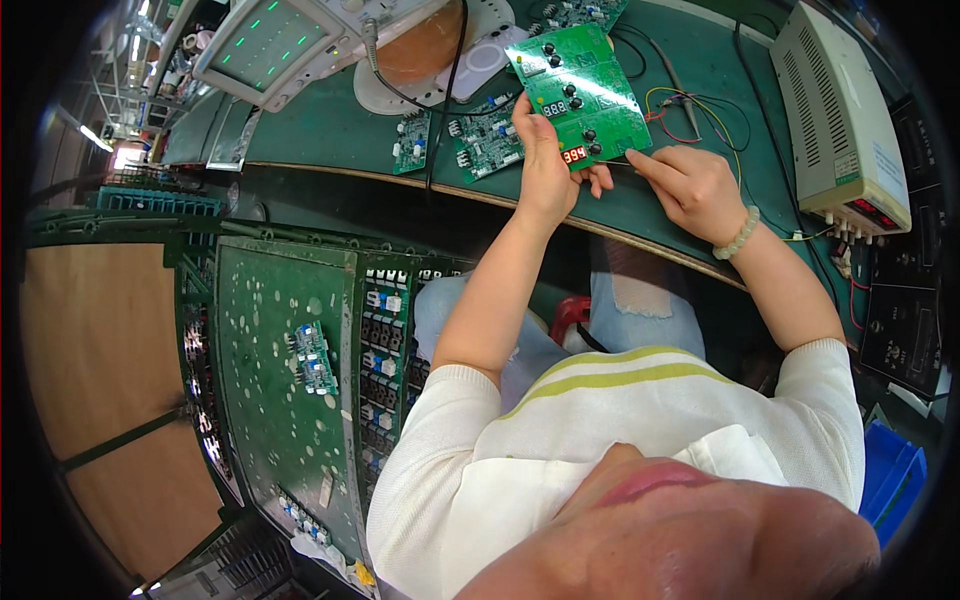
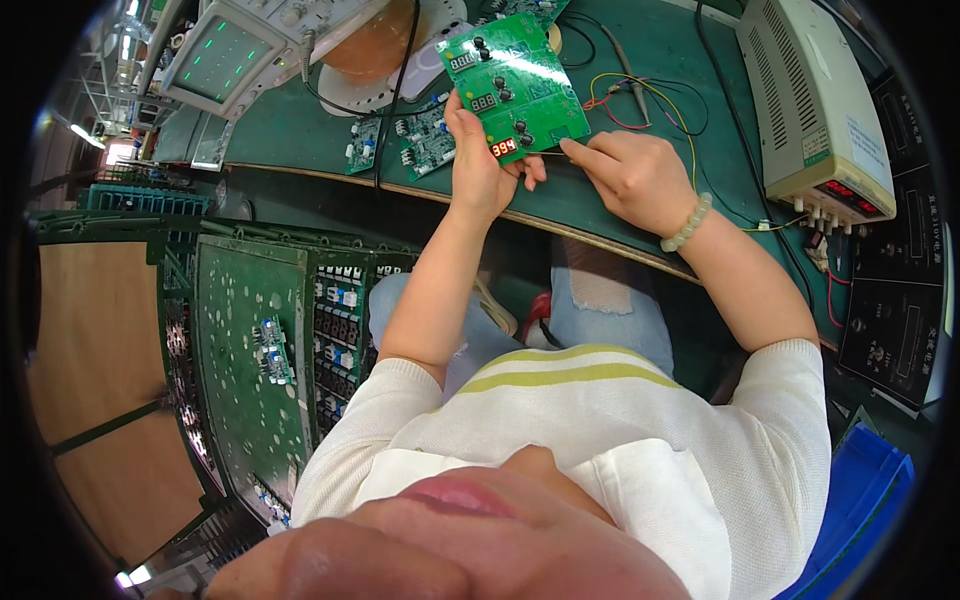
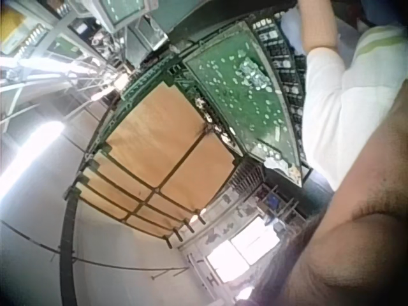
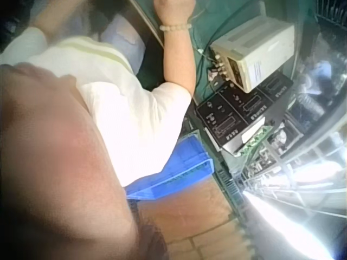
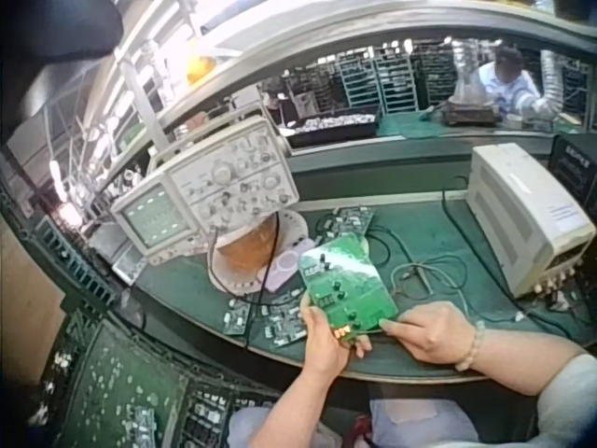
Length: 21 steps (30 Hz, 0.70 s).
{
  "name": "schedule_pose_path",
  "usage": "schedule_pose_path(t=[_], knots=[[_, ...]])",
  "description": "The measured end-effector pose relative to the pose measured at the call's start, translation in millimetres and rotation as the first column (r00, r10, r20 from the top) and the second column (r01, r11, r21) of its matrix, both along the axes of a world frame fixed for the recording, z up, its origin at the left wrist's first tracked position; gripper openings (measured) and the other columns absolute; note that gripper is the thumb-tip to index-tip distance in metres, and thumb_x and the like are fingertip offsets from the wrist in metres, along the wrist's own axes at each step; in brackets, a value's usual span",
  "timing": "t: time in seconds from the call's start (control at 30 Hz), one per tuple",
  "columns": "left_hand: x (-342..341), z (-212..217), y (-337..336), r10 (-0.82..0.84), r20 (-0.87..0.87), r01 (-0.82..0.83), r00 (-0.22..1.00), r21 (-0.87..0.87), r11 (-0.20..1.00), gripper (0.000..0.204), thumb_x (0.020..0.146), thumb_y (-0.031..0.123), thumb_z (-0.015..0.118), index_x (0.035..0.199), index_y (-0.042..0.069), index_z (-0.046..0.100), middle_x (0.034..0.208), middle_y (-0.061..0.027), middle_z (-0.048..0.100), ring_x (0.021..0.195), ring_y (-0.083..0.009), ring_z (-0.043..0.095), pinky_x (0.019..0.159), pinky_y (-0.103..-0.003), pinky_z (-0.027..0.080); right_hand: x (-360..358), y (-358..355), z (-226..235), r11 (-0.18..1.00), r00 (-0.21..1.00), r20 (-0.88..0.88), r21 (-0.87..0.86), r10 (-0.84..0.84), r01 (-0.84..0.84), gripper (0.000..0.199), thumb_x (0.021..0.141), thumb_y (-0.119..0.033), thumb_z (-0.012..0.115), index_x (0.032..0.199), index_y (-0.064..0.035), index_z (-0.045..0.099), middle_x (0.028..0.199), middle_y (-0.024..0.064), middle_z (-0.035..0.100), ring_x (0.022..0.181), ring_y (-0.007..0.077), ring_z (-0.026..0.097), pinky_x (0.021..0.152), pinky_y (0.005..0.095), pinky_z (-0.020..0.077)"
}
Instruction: Testing multiple printed circuit boards using an oscilloscope and power supply at an assembly station.
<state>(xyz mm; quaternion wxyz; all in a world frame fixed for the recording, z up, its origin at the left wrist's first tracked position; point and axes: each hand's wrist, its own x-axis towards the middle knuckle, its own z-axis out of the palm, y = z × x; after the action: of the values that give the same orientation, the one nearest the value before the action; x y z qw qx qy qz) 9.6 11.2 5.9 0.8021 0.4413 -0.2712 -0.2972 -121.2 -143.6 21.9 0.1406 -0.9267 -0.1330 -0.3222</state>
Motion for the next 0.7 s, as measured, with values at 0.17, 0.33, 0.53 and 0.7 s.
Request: schedule_pose_path(t=[0.17,0.33,0.53,0.7], knots=[[-1.3,0.3,-0.2,-0.017,-0.026,0.016,1.0,-0.016,1.0,0.049,0.098,0.054,0.02,0.136,0.023,0.012,0.105,-0.0165,0.057,0.052,-0.0264,0.06,0.038,-0.029,0.046,-0.7,-1.5,-1.6,1.0,1.0,0.01,0.009,-0.007,0.007,0.035,0.073,-0.002,0.067,0.108,-0.0069,0.065,0.076,0.0057,0.06,0.065,0.0219,0.061,0.054,0.0328,0.0496],[-2.4,-2.0,0.0,-0.011,-0.021,0.011,1.0,-0.009,1.0,0.051,0.097,0.056,0.02,0.136,0.023,0.012,0.106,-0.0164,0.057,0.052,-0.0265,0.06,0.038,-0.029,0.046,-1.8,-2.6,-0.9,1.0,1.0,0.013,-0.005,-0.004,0.004,0.034,0.073,-0.003,0.067,0.106,-0.0072,0.066,0.077,0.005,0.061,0.066,0.0215,0.061,0.055,0.0329,0.0497],[-0.3,-2.0,-0.4,0.003,-0.003,-0.003,1.0,0.021,1.0,0.052,0.098,0.056,0.021,0.136,0.024,0.008,0.109,-0.017,0.055,0.051,-0.0266,0.06,0.037,-0.028,0.046,0.1,-2.2,-3.7,1.0,1.0,0.013,-0.004,-0.009,0.009,0.033,0.073,-0.003,0.067,0.106,-0.0077,0.066,0.078,0.0053,0.062,0.066,0.0218,0.062,0.056,0.0328,0.0501],[-1.3,1.0,-1.5,0.013,0.012,-0.014,1.0,0.037,0.999,0.053,0.096,0.058,0.02,0.136,0.025,0.01,0.106,-0.0169,0.057,0.052,-0.0276,0.061,0.038,-0.03,0.046,-0.2,-2.7,-2.9,1.0,1.0,0.009,-0.001,-0.014,0.014,0.033,0.073,-0.003,0.067,0.106,-0.0077,0.066,0.078,0.0054,0.062,0.067,0.022,0.062,0.056,0.0329,0.0502]])
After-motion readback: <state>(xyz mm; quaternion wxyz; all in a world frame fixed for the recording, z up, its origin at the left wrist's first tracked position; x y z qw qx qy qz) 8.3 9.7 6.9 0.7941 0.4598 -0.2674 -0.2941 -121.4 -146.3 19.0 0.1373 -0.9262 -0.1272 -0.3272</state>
